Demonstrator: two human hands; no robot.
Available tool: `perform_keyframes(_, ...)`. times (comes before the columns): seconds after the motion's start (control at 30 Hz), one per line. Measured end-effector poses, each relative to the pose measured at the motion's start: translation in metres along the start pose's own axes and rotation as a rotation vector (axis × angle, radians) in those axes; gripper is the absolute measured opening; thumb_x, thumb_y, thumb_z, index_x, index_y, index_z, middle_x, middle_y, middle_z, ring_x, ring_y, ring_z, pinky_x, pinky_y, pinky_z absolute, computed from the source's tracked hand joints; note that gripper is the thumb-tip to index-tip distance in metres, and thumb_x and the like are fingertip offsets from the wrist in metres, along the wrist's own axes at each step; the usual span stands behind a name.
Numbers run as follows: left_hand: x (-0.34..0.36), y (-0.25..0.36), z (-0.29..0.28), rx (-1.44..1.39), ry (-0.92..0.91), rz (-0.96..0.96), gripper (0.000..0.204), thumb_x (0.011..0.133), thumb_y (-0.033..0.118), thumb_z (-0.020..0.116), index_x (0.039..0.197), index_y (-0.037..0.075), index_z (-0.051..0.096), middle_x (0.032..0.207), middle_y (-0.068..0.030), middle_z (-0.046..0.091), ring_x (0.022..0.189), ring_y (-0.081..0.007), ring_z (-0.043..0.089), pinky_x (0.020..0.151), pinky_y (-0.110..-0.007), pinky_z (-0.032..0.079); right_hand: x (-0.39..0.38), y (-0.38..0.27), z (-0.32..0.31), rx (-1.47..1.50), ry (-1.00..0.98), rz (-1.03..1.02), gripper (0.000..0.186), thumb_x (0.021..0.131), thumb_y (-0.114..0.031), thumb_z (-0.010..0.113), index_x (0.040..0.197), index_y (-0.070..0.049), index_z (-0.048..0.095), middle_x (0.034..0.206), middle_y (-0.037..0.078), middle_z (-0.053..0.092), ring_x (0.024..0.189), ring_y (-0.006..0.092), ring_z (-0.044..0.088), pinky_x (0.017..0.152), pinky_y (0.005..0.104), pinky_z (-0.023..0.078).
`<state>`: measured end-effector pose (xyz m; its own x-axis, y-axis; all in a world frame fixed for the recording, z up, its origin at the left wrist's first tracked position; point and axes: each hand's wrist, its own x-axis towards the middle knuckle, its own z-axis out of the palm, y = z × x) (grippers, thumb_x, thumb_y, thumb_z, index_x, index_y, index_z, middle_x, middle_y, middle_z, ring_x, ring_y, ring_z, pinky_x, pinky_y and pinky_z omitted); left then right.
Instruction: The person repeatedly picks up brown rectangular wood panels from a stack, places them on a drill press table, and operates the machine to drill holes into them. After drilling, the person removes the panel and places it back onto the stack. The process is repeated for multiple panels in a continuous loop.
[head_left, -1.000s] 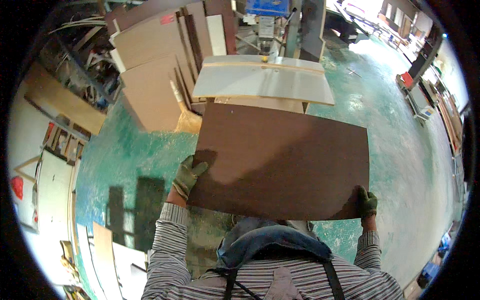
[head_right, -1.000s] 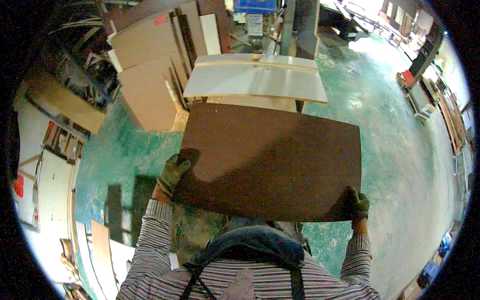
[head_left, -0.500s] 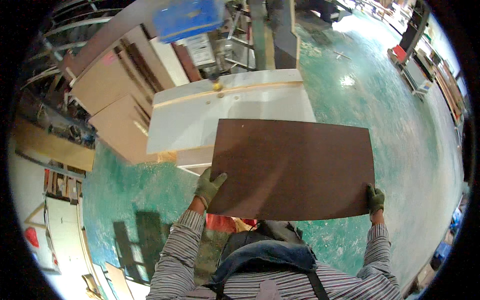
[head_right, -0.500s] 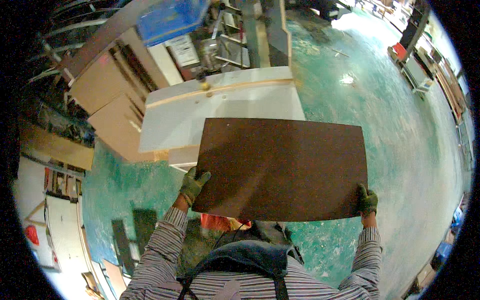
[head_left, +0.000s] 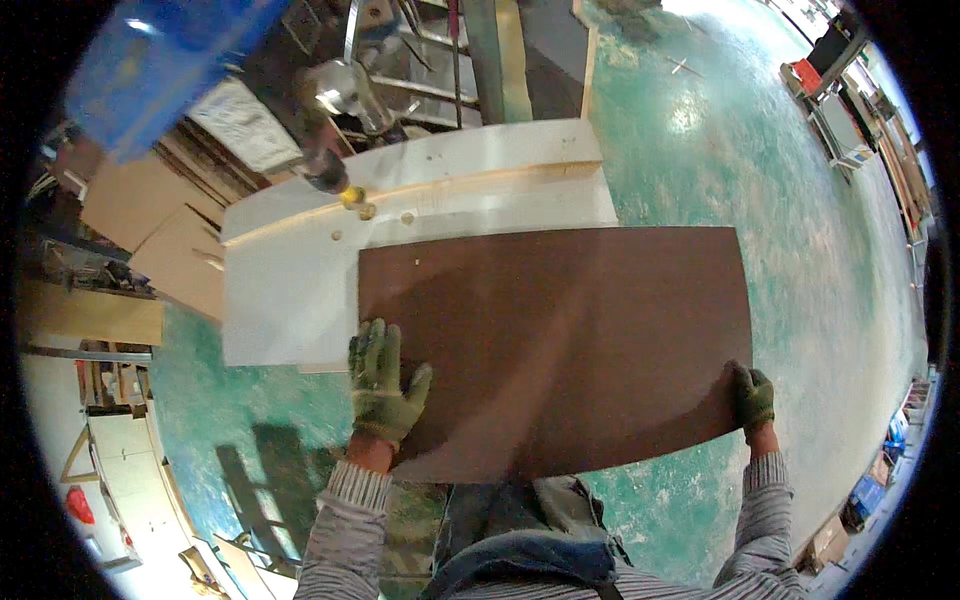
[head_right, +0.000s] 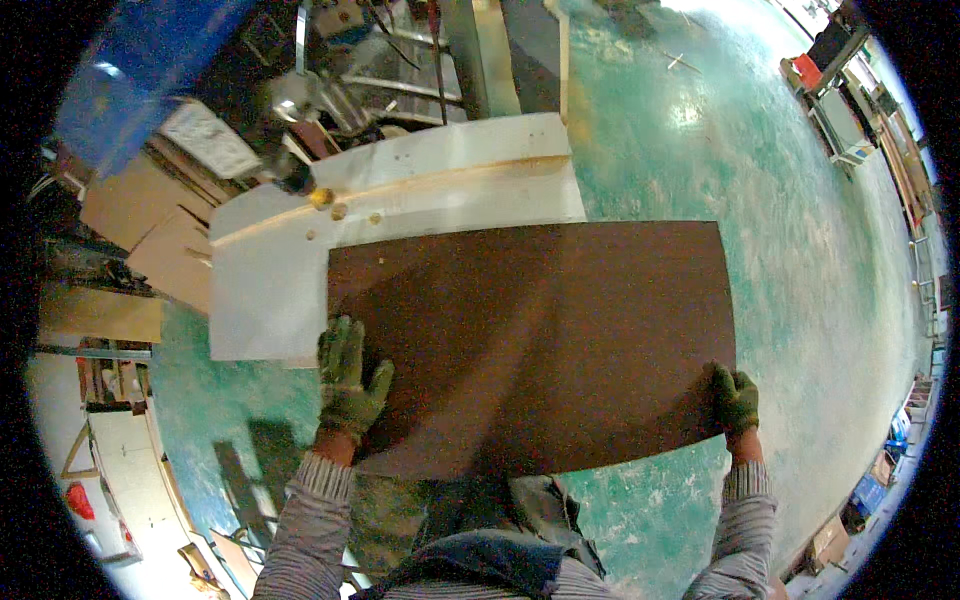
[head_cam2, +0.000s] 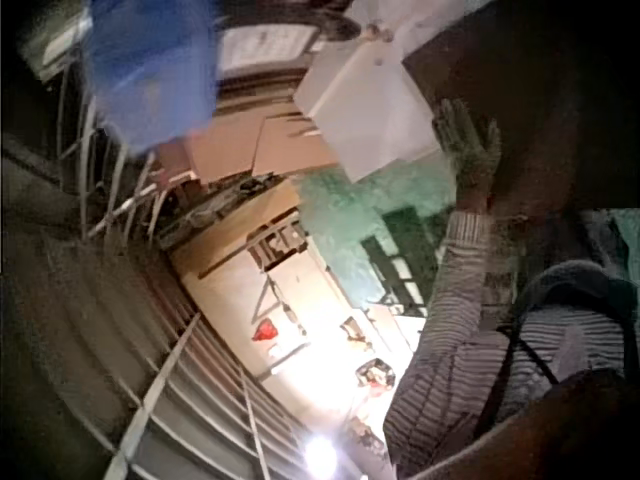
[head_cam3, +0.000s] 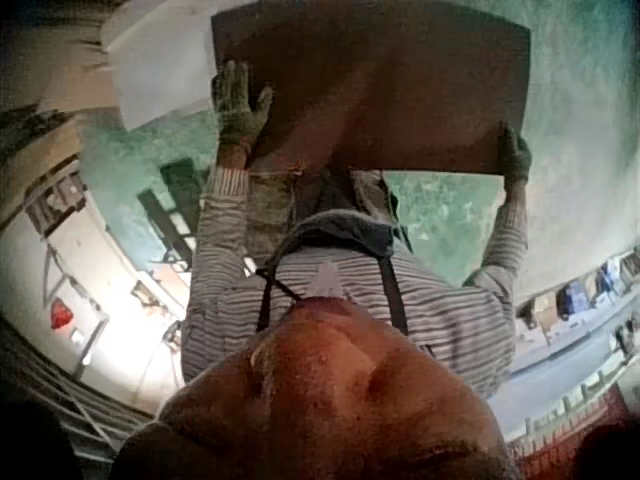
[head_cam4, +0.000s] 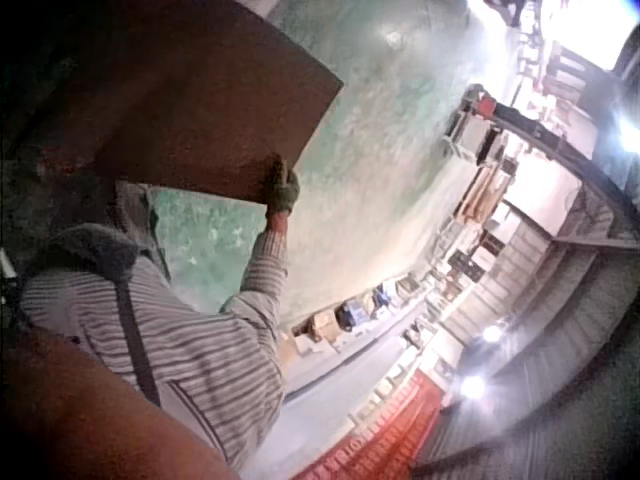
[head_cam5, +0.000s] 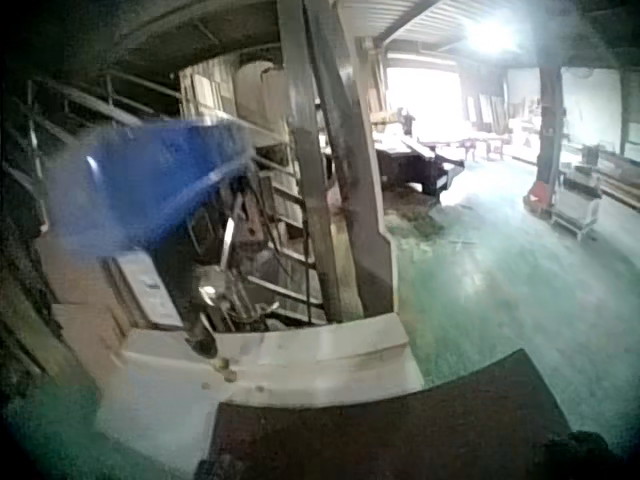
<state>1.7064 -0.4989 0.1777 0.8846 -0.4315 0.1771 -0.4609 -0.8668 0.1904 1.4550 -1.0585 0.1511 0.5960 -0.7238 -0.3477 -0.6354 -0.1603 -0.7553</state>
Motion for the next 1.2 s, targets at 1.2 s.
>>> perform_keyframes(1.2, 0.034, -0.07, -0.004, 0.016, 0.043, -0.129, 0.06, 0.098, 0.037, 0.051, 0.145, -0.001, 0.047, 0.157, -0.02, 0.036, 0.147, -0.0365, 0.031, 0.124, -0.05, 0.02, 0.047, -0.056, 0.068, 0.129, -0.075, -0.078, 0.05, 0.091, -0.054, 0.07, 0.081, -0.006, 0.067, 0.077, 0.0, 0.06, 0.07, 0.0134, 0.051, 0.062, 0.0335, 0.045)
